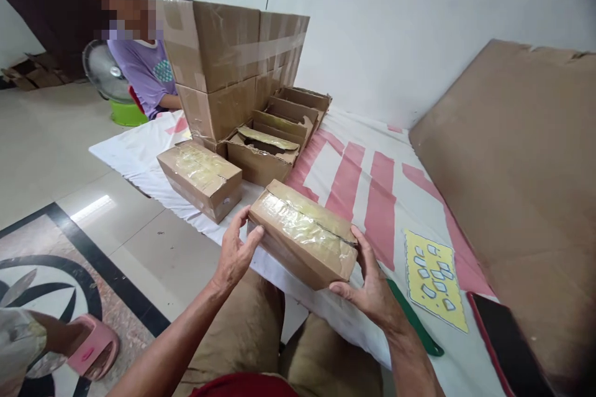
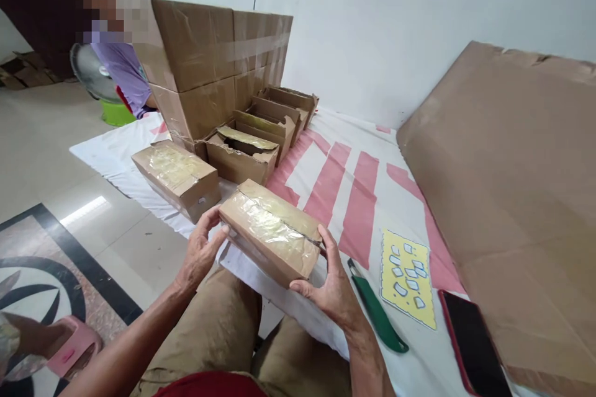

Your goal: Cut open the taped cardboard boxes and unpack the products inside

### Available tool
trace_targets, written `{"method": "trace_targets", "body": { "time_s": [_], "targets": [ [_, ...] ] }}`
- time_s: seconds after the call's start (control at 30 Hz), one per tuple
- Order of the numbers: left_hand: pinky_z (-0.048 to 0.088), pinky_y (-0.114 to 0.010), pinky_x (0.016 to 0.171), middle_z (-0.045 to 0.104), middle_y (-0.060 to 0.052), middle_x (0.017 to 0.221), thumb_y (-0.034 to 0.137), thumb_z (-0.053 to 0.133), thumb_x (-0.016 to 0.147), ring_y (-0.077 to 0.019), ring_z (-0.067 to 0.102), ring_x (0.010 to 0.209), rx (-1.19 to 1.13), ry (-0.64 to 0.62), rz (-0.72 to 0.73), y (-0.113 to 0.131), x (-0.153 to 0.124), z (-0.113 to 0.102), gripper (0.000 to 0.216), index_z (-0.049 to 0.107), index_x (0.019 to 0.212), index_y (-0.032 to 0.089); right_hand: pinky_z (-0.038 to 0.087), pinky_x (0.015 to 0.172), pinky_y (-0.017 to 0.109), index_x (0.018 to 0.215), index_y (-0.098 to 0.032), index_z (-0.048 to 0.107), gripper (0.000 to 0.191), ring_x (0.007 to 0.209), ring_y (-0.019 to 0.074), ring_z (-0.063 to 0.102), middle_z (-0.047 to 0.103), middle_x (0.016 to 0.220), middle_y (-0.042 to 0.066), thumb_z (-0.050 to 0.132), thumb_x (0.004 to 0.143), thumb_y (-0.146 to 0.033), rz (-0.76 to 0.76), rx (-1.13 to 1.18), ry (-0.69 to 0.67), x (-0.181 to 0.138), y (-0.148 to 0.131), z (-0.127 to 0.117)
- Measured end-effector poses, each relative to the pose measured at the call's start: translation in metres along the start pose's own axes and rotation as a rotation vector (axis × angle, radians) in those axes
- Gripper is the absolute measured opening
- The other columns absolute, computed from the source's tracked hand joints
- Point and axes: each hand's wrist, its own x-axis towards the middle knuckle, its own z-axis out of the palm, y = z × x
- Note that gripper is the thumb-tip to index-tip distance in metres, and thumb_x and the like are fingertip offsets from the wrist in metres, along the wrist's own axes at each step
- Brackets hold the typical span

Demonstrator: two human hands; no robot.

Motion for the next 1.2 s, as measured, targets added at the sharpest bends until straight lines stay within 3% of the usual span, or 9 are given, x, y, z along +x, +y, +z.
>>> {"method": "trace_targets", "body": {
  "time_s": [0.1, 0.2, 0.37, 0.5, 0.6, 0.73, 0.83, 1.07, 1.2],
  "targets": [
    [0.047, -0.046, 0.109, 0.070, -0.012, 0.129, 0.052, 0.061, 0.092, -0.0296, 0.064, 0.121, 0.036, -0.002, -0.049, 0.015, 0.020, 0.001, 0.051, 0.064, 0.129, 0.018, 0.042, 0.117, 0.053, 0.160, -0.028, 0.036, 0.095, 0.145, 0.0372, 0.047, 0.042, 0.163, 0.014, 0.066, 0.083, -0.075, -0.064, 0.065, -0.062, 0.009, -0.001, -0.018],
    [0.050, -0.043, 0.104, 0.072, -0.011, 0.124, 0.050, 0.060, 0.090, -0.0291, 0.065, 0.116, 0.078, -0.018, -0.074, 0.027, 0.032, 0.010, 0.049, 0.066, 0.127, 0.017, 0.051, 0.108, 0.048, 0.146, -0.029, 0.055, 0.066, 0.130, 0.0317, 0.061, 0.061, 0.148, 0.011, 0.057, 0.093, -0.067, -0.076, 0.053, -0.081, 0.024, -0.009, -0.033],
    [0.051, -0.040, 0.104, 0.070, -0.010, 0.128, 0.039, 0.055, 0.092, -0.0280, 0.064, 0.120, 0.148, 0.051, -0.043, 0.029, 0.008, 0.024, 0.043, 0.064, 0.129, 0.018, 0.058, 0.084, 0.036, 0.126, -0.024, 0.069, 0.043, 0.102, 0.0246, 0.070, 0.074, 0.118, 0.009, 0.058, 0.098, -0.054, -0.135, -0.087, 0.073, 0.026, -0.024, -0.027],
    [0.049, -0.039, 0.107, 0.069, -0.009, 0.132, 0.038, 0.056, 0.093, -0.0268, 0.063, 0.123, 0.163, 0.040, -0.008, 0.024, -0.015, 0.020, 0.042, 0.064, 0.130, 0.020, 0.056, 0.094, 0.037, 0.131, -0.025, 0.066, 0.044, 0.113, 0.0252, 0.068, 0.072, 0.126, 0.009, 0.049, 0.103, -0.054, -0.156, -0.092, 0.186, -0.003, -0.015, -0.024],
    [0.047, -0.042, 0.111, 0.068, -0.009, 0.131, 0.040, 0.060, 0.091, -0.0276, 0.063, 0.123, 0.200, 0.020, 0.002, 0.021, -0.016, 0.011, 0.045, 0.064, 0.130, 0.020, 0.053, 0.101, 0.040, 0.138, -0.024, 0.062, 0.048, 0.120, 0.0259, 0.067, 0.069, 0.135, 0.010, 0.048, 0.102, -0.054, -0.088, -0.116, 0.242, -0.038, 0.013, -0.045],
    [0.047, -0.046, 0.112, 0.065, -0.011, 0.136, 0.045, 0.068, 0.087, -0.0290, 0.063, 0.123, 0.230, -0.042, 0.019, 0.016, 0.001, -0.001, 0.055, 0.061, 0.136, 0.021, 0.056, 0.091, 0.041, 0.109, -0.022, 0.073, 0.031, 0.103, 0.0272, 0.072, 0.077, 0.112, 0.010, 0.052, 0.100, -0.044, 0.127, -0.397, 0.283, -0.096, 0.056, -0.086],
    [0.048, -0.047, 0.113, 0.064, -0.010, 0.141, 0.047, 0.070, 0.086, -0.0297, 0.062, 0.126, 0.198, -0.079, 0.086, 0.014, 0.017, -0.003, 0.055, 0.064, 0.134, 0.023, 0.056, 0.088, 0.043, 0.100, -0.022, 0.074, 0.029, 0.099, 0.0288, 0.072, 0.078, 0.104, 0.010, 0.051, 0.098, -0.040, 0.170, -0.592, 0.226, -0.123, 0.070, -0.096],
    [0.039, -0.045, 0.122, 0.064, -0.008, 0.144, 0.043, 0.063, 0.092, -0.0287, 0.055, 0.138, 0.180, -0.207, 0.230, 0.023, 0.034, 0.016, 0.039, 0.070, 0.124, 0.022, 0.056, 0.090, 0.051, 0.124, -0.013, 0.068, 0.041, 0.107, 0.0360, 0.070, 0.075, 0.118, 0.019, 0.049, 0.096, -0.036, 0.151, -0.817, 0.190, -0.106, 0.089, -0.058],
    [0.039, -0.046, 0.122, 0.065, -0.011, 0.144, 0.044, 0.056, 0.095, -0.0295, 0.055, 0.139, 0.126, -0.220, 0.202, 0.019, 0.034, 0.021, 0.040, 0.070, 0.122, 0.019, 0.059, 0.087, 0.045, 0.123, -0.014, 0.069, 0.046, 0.102, 0.0328, 0.073, 0.077, 0.112, 0.018, 0.037, 0.100, -0.037, 0.153, -0.656, 0.324, -0.098, 0.080, -0.067]
  ]
}}
